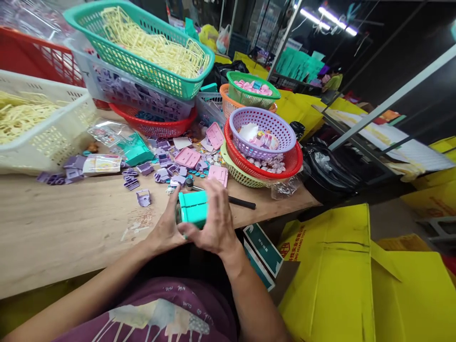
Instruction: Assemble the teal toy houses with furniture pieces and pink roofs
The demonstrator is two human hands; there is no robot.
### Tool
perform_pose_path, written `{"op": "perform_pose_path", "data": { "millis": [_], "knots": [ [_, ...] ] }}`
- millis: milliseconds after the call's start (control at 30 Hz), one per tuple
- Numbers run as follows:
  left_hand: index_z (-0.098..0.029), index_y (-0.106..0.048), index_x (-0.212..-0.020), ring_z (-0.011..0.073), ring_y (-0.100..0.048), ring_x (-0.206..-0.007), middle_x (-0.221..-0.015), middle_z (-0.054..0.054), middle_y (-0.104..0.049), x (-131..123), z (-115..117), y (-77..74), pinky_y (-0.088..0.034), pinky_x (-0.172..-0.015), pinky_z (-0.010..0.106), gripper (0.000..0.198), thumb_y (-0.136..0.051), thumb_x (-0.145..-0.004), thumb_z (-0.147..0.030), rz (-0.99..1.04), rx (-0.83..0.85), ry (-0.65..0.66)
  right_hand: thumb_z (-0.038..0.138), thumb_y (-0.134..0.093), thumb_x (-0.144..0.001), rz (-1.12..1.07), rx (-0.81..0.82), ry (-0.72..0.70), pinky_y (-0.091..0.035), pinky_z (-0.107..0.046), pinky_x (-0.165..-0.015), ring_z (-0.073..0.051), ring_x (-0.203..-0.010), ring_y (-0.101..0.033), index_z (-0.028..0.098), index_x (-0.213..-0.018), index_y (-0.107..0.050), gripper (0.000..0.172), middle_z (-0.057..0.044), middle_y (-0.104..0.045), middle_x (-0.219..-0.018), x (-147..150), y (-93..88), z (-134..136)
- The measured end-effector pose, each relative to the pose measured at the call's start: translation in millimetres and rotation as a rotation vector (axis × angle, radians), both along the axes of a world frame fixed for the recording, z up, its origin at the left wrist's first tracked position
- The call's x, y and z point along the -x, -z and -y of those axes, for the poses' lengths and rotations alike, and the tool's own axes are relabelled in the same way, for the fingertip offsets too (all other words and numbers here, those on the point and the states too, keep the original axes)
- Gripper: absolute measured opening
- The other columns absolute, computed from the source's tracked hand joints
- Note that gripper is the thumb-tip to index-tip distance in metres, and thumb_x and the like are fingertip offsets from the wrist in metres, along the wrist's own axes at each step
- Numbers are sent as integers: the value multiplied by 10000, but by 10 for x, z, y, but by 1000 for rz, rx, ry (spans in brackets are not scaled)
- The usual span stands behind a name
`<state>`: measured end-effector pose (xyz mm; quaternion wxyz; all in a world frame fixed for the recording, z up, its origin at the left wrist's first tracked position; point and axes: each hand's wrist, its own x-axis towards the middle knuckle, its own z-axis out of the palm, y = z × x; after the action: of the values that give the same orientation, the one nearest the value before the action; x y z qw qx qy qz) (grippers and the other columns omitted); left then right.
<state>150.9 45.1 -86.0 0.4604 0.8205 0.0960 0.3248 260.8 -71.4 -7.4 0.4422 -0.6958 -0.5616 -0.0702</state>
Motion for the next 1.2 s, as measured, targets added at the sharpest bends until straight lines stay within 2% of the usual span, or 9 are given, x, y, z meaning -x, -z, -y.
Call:
{"op": "perform_pose_path", "data": {
  "millis": [100,233,433,600,767,867,1000,1100,1200],
  "knots": [
    [-191,-94,-1555,399,-218,-1468,-1602,207,-189,-7,2,129,-233,-1186,608,1048,-710,-753,-464,10,-18,44,740,-559,-781,239,260,-194,-315,-541,-1145,-352,-1317,-431,109,-1430,-369,924,-194,-489,-1385,-17,-161,-123],
    [-147,-258,-1491,386,-409,-1369,-1473,232,-407,-38,14,184,-343,-1134,595,915,-699,-727,-391,15,-32,-49,712,-519,-822,301,356,-171,-437,-484,-1009,-322,-1095,-557,93,-1271,-529,764,-178,-607,-1174,-2,-120,-271],
    [-134,-270,-1465,384,-418,-1366,-1449,238,-430,-61,19,84,-370,-1126,574,883,-686,-706,-309,17,-78,-75,716,-420,-865,290,362,-150,-466,-474,-928,-321,-1018,-577,94,-1185,-595,721,-171,-630,-1083,-3,-113,-310],
    [-146,-316,-1421,392,-518,-1265,-1394,230,-478,-66,43,34,-455,-1043,567,895,-748,-653,-307,-15,-24,-115,757,-300,-894,87,273,-253,-404,-463,-1078,-304,-1226,-531,124,-1373,-490,817,-162,-587,-1295,-154,-200,-201],
    [-227,-277,-1421,334,-615,-1137,-1296,161,-560,2,48,55,-525,-950,514,961,-820,-636,-340,-65,131,-77,743,-265,-916,-225,110,-154,-402,-433,-1090,-272,-1261,-525,190,-1407,-453,763,-121,-562,-1338,-300,30,-8],
    [-227,-199,-1469,374,-519,-1255,-1379,192,-470,89,16,-127,-466,-1013,567,1080,-832,-625,-461,-118,9,-21,709,-239,-940,-283,43,-101,-454,-404,-1020,-257,-1163,-583,172,-1292,-545,711,-122,-616,-1223,-278,225,11],
    [-192,-130,-1518,396,-352,-1376,-1485,210,-329,154,-15,-626,-365,-1098,588,1119,-753,-676,-585,-194,-319,47,677,-261,-954,-143,46,-102,-439,-410,-1033,-258,-1159,-561,163,-1270,-559,673,-130,-603,-1212,-219,237,-21],
    [-115,-318,-1444,398,-450,-1248,-1366,214,-468,84,5,-878,-421,-1022,574,916,-700,-714,-514,-341,-555,32,691,-249,-945,-5,66,-137,-430,-437,-1033,-273,-1135,-543,125,-1250,-569,718,-155,-603,-1186,-190,165,-55],
    [-39,-539,-1228,403,-529,-1069,-1176,238,-579,-32,40,-899,-465,-910,558,609,-638,-703,-332,-482,-753,-25,670,-257,-949,77,66,-118,-461,-438,-961,-272,-1046,-548,124,-1155,-605,679,-155,-613,-1089,-181,143,-102]
  ]
}}
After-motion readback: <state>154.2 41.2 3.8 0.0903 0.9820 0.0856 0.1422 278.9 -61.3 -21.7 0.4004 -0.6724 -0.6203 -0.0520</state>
